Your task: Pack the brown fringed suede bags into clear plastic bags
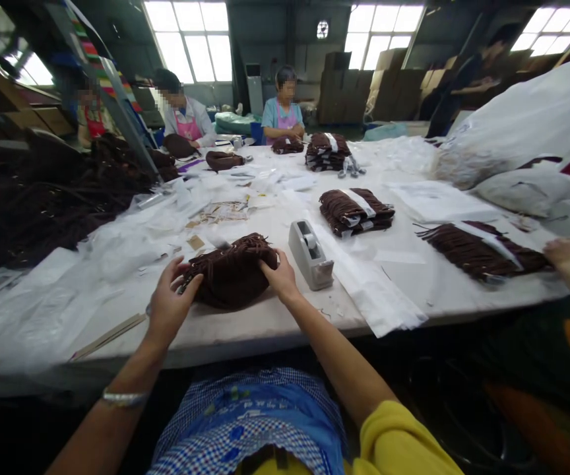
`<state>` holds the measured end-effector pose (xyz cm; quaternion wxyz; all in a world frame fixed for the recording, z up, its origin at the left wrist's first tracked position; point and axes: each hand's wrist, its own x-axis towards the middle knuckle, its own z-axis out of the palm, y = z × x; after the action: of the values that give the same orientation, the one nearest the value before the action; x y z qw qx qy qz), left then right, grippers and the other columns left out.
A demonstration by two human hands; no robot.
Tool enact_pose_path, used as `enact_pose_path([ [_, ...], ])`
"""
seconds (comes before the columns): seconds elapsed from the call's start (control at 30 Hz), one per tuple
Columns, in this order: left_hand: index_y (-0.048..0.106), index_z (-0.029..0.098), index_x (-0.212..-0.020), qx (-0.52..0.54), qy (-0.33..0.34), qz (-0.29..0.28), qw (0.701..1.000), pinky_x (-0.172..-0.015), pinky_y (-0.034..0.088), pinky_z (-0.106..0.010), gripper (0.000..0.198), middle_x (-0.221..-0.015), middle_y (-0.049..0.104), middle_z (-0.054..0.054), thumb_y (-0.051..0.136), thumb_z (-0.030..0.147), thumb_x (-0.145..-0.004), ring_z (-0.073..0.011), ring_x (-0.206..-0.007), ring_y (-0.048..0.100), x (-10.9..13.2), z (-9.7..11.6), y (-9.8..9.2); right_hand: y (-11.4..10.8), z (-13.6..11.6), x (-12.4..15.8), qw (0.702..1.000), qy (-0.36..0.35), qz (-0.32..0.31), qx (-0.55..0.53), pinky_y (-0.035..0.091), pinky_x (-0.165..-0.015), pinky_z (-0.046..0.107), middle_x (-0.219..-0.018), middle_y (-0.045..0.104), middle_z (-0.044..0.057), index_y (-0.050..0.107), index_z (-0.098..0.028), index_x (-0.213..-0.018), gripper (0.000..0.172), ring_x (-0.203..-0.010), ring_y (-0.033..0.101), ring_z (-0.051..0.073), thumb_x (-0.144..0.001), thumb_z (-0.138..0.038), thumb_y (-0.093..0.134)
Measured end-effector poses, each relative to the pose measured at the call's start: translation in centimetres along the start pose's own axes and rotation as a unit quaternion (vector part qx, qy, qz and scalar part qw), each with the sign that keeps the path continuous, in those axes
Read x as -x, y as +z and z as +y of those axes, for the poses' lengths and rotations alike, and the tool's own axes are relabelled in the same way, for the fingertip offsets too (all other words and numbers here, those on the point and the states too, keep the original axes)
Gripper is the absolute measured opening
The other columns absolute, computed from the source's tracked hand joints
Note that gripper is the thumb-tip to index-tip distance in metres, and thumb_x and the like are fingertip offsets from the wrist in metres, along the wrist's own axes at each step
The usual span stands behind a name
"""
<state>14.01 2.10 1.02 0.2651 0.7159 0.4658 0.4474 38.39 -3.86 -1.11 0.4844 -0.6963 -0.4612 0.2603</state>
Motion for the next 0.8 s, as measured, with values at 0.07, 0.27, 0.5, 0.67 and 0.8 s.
enact_pose_path([
  [0.07,0.051,0.022,-0.127,0.022,-0.054,0.098,0.993,-0.091,0.053,-0.037,0.050,-0.113,0.061,-0.009,0.061,0.046,-0.085,-0.0213,-0.104,0.062,3.7,-0.7,-0.4,-0.2,0.4,0.7,0.999,-0.003,0.034,-0.014,0.049,-0.091,0.033,-0.119,0.066,0.008,0.044,-0.020,-0.132,0.054,-0.104,0.064,0.019,-0.086,-0.044,0.058],
  [0.27,0.033,0.021,-0.143,-0.021,-0.098,0.012,0.995,-0.084,0.057,-0.045,0.081,-0.129,0.053,-0.018,0.069,0.052,-0.078,-0.0310,-0.113,0.060,7.3,-0.6,0.6,1.0,0.1,2.5,0.997,-0.046,0.061,-0.033,0.044,-0.102,0.037,-0.126,0.063,0.008,0.050,-0.022,-0.130,0.050,-0.115,0.060,0.022,-0.085,-0.040,0.062],
  [0.5,0.061,0.026,-0.123,-0.131,0.219,-0.093,0.963,-0.110,0.039,-0.048,0.034,-0.134,0.059,-0.011,0.057,0.035,-0.091,-0.0274,-0.129,0.051,-0.2,0.0,0.0,0.2,0.9,3.4,0.997,-0.040,0.021,0.058,0.047,-0.099,0.044,-0.123,0.066,0.007,0.050,-0.024,-0.133,0.050,-0.114,0.062,0.026,-0.086,-0.039,0.060],
  [0.67,0.070,0.022,-0.104,-0.024,0.131,-0.123,0.983,-0.101,0.049,-0.038,0.028,-0.114,0.070,-0.007,0.055,0.041,-0.090,-0.0223,-0.111,0.063,-2.5,-3.4,-3.0,-1.7,-0.6,5.4,0.963,-0.134,0.071,0.224,0.047,-0.101,0.050,-0.136,0.056,0.014,0.042,-0.023,-0.144,0.060,-0.121,0.057,0.032,-0.089,-0.038,0.061],
  [0.8,0.071,0.021,-0.096,0.000,0.046,-0.154,0.987,-0.094,0.053,-0.037,0.029,-0.107,0.073,-0.007,0.058,0.045,-0.084,-0.0232,-0.103,0.066,-3.3,-4.7,-4.4,-0.3,-4.3,4.6,0.862,-0.407,-0.022,0.302,0.027,-0.118,0.053,-0.155,0.036,0.006,0.054,-0.031,-0.136,0.050,-0.144,0.028,0.031,-0.088,-0.028,0.065],
])
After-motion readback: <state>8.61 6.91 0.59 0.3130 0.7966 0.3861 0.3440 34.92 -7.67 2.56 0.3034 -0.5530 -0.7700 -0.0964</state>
